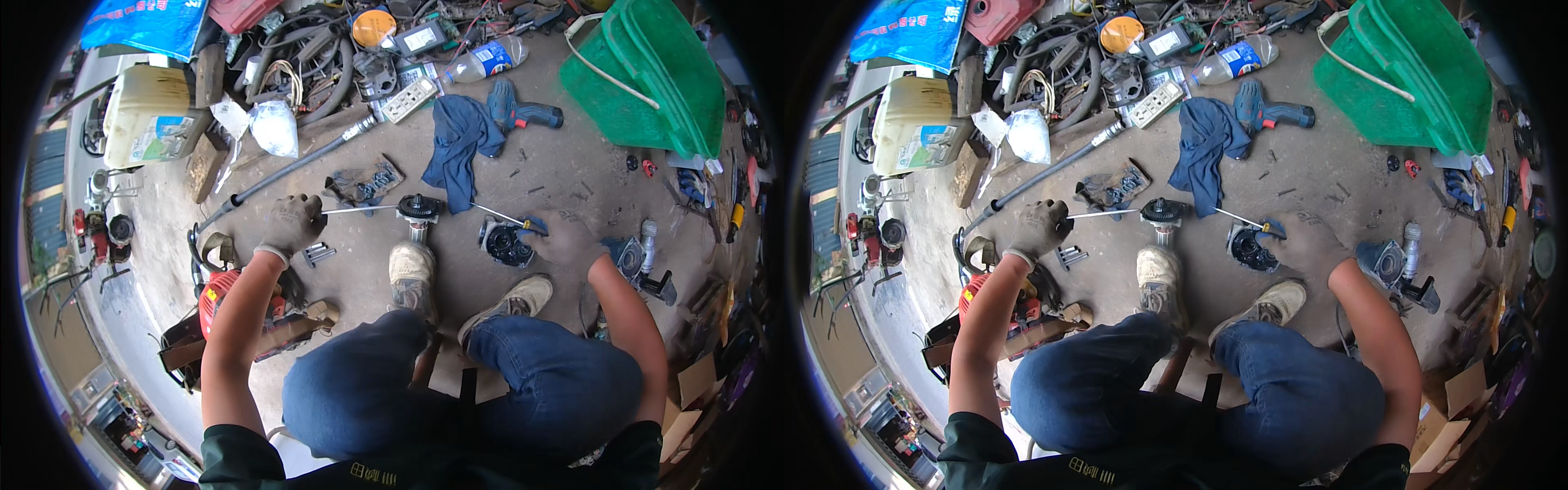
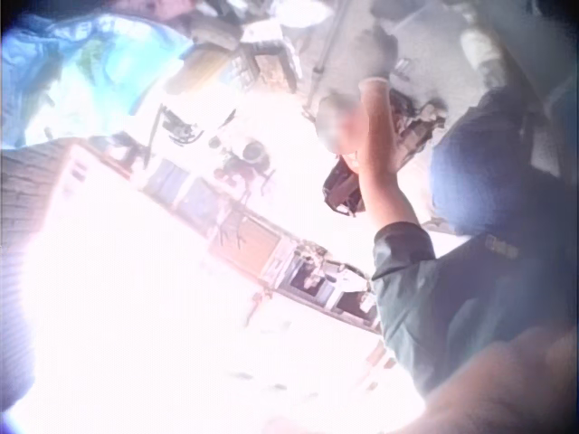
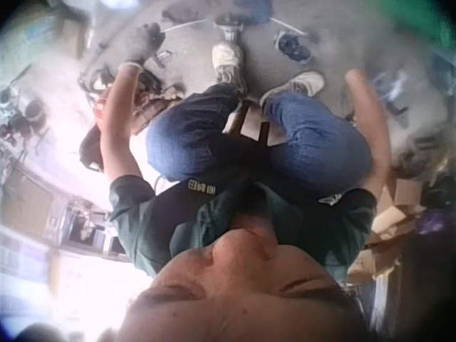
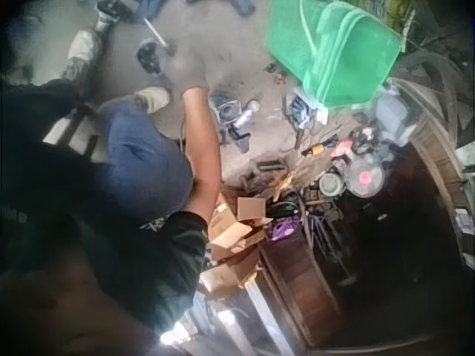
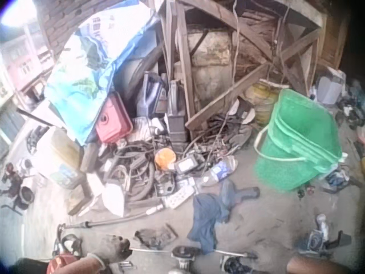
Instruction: The person sits on the floor and uses a screwdriver to pry apart a mechanical housing. They then wipe the internal gears and shaft with a blue cloth, pick up a power tool, and continue cleaning the components.
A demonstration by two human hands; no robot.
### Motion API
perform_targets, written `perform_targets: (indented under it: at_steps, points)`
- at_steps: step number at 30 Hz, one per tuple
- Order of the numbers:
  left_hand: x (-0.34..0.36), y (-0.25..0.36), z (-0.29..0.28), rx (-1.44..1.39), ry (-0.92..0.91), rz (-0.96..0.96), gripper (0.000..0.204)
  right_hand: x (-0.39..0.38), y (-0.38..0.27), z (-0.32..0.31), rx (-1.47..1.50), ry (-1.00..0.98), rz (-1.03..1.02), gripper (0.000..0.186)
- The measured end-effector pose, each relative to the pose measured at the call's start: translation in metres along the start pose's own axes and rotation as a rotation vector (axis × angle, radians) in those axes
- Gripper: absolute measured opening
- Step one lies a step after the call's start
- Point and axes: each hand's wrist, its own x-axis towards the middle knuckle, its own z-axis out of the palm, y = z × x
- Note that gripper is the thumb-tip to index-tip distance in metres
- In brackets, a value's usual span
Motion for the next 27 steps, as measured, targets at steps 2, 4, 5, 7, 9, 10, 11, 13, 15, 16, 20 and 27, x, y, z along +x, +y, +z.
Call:
perform_targets:
  at_steps: [2, 4, 5, 7, 9, 10, 11, 13, 15, 16, 20, 27]
  points:
    - [0.011, -0.011, 0.013, 0.053, 0.052, 0.034, 0.019, 0.009, -0.004, 0.02, -0.012, -0.026, -0.02, 0.046]
    - [0.021, -0.018, 0.021, 0.098, 0.056, 0.075, 0.022, 0.016, -0.008, 0.034, -0.009, -0.003, -0.076, 0.047]
    - [0.025, -0.02, 0.023, 0.124, 0.051, 0.108, 0.023, 0.019, -0.01, 0.04, -0.01, 0.001, -0.077, 0.047]
    - [0.034, -0.021, 0.023, 0.203, 0.031, 0.165, 0.03, 0.024, -0.014, 0.049, -0.006, 0.031, -0.091, 0.046]
    - [0.041, -0.021, 0.022, 0.188, 0.044, 0.19, 0.034, 0.029, -0.018, 0.056, -0.037, 0.061, -0.114, 0.043]
    - [0.044, -0.02, 0.021, 0.173, 0.041, 0.201, 0.035, 0.033, -0.019, 0.059, -0.061, 0.08, -0.125, 0.042]
    - [0.046, -0.019, 0.02, 0.154, 0.064, 0.208, 0.031, 0.036, -0.02, 0.061, -0.066, 0.082, -0.118, 0.041]
    - [0.051, -0.019, 0.017, 0.181, 0.035, 0.2, 0.024, 0.042, -0.02, 0.063, -0.069, 0.103, -0.112, 0.039]
    - [0.056, -0.017, 0.013, 0.189, 0.053, 0.227, 0.022, 0.047, -0.018, 0.064, -0.11, 0.109, -0.156, 0.038]
    - [0.059, -0.017, 0.011, 0.216, 0.056, 0.238, 0.022, 0.049, -0.017, 0.064, -0.129, 0.119, -0.163, 0.038]
    - [0.072, -0.014, 0.004, 0.266, 0.029, 0.268, 0.022, 0.053, -0.014, 0.065, -0.174, 0.094, -0.12, 0.042]
    - [0.073, -0.019, 0.017, 0.198, 0.052, 0.301, 0.026, 0.061, -0.016, 0.06, -0.187, 0.041, -0.125, 0.041]
